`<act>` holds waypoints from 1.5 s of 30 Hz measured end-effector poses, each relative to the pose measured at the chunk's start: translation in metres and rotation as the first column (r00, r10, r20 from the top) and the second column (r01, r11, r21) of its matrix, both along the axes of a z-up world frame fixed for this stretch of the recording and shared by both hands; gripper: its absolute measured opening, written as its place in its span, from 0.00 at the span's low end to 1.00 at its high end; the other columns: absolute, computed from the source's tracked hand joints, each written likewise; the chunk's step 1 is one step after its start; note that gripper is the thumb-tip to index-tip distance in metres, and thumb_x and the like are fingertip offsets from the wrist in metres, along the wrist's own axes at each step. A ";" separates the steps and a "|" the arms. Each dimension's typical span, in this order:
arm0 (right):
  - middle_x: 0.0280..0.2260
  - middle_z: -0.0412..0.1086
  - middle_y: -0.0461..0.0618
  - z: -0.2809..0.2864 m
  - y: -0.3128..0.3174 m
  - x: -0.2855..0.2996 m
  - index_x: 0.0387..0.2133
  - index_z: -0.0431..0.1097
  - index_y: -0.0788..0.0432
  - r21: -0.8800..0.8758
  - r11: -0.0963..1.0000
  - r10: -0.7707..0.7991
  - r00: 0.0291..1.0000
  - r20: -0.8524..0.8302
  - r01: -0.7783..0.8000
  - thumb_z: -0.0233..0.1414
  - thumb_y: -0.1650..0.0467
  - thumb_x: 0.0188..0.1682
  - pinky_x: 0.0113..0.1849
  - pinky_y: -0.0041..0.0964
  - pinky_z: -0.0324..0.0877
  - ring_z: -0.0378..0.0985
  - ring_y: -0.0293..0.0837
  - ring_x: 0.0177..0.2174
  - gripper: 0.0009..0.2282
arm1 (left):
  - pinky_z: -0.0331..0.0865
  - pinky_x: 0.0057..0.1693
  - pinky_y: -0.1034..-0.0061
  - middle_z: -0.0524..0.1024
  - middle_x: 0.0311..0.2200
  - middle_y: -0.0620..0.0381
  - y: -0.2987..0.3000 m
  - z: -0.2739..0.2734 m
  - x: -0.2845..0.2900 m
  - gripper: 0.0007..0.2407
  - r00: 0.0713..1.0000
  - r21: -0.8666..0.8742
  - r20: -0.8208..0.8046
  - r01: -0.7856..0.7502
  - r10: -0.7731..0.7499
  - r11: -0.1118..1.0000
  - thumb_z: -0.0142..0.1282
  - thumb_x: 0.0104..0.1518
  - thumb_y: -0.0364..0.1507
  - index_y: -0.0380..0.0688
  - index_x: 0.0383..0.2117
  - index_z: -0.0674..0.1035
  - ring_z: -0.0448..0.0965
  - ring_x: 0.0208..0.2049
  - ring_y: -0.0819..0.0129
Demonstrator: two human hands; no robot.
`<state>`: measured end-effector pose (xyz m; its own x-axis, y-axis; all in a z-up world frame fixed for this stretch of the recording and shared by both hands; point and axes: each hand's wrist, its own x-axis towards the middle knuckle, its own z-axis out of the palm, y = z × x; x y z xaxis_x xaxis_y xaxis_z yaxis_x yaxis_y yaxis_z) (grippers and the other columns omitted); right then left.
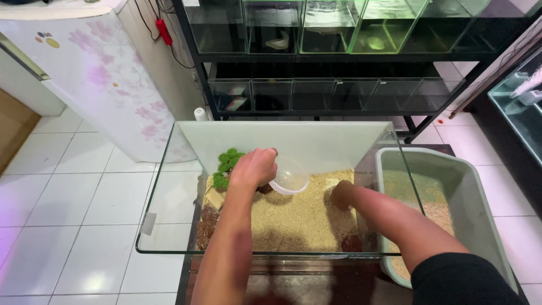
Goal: The person is setting up the substrate in a small aquarium by scooping sand from a bin and leveling it by hand.
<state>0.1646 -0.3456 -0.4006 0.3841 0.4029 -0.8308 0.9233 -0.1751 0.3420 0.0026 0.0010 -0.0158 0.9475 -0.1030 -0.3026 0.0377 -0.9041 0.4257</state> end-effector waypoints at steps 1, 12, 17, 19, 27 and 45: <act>0.46 0.81 0.46 -0.010 -0.005 -0.001 0.50 0.80 0.49 -0.006 0.999 0.043 0.999 -0.004 -0.043 0.58 0.59 0.45 0.38 0.65 0.81 0.85 0.53 0.46 0.20 | 0.81 0.55 0.49 0.84 0.48 0.34 -0.001 0.000 0.000 0.18 1.000 0.015 -0.008 0.008 -0.008 1.000 0.45 0.70 0.29 0.36 0.62 0.79 0.88 0.47 0.44; 0.41 0.83 0.60 0.163 0.126 -0.140 0.49 0.82 0.59 -0.155 0.988 -0.112 0.791 -0.602 0.022 0.51 0.60 0.56 0.52 0.59 0.78 0.86 0.58 0.45 0.19 | 0.78 0.61 0.44 0.84 0.52 0.34 -0.001 0.007 -0.004 0.19 1.000 0.051 -0.025 -0.007 0.009 0.999 0.43 0.67 0.32 0.44 0.61 0.80 0.85 0.56 0.37; 0.40 0.83 0.62 0.147 0.118 -0.068 0.45 0.81 0.65 0.132 0.991 0.044 0.886 -0.461 0.019 0.49 0.69 0.55 0.47 0.59 0.81 0.87 0.61 0.45 0.15 | 0.78 0.61 0.44 0.84 0.52 0.34 0.000 0.004 -0.001 0.20 0.999 0.048 -0.040 -0.008 0.010 0.999 0.43 0.66 0.32 0.44 0.62 0.80 0.85 0.56 0.37; 0.39 0.83 0.58 0.117 0.095 -0.053 0.44 0.81 0.62 0.150 0.987 0.110 0.931 -0.347 -0.060 0.48 0.66 0.56 0.47 0.56 0.81 0.87 0.57 0.44 0.15 | 0.78 0.61 0.44 0.84 0.52 0.34 -0.001 0.005 -0.002 0.20 0.999 0.036 -0.041 -0.017 0.019 0.999 0.44 0.67 0.31 0.44 0.63 0.80 0.85 0.56 0.38; 0.44 0.80 0.68 0.120 0.131 -0.143 0.47 0.79 0.66 0.142 0.971 0.239 0.771 -0.590 -0.192 0.42 0.63 0.64 0.51 0.65 0.75 0.83 0.66 0.46 0.20 | 0.77 0.62 0.44 0.83 0.54 0.34 -0.008 0.017 -0.008 0.21 0.995 0.000 -0.095 -0.037 0.037 0.999 0.45 0.66 0.32 0.43 0.63 0.80 0.84 0.57 0.38; 0.63 0.63 0.73 0.154 0.075 -0.089 0.73 0.58 0.59 0.986 0.118 0.360 0.930 0.071 -0.121 0.38 0.46 0.63 0.64 0.74 0.56 0.63 0.77 0.65 0.35 | 0.79 0.62 0.45 0.83 0.54 0.38 0.000 0.015 -0.008 0.18 0.996 0.073 -0.064 -0.063 0.068 0.995 0.46 0.65 0.37 0.43 0.55 0.82 0.83 0.58 0.39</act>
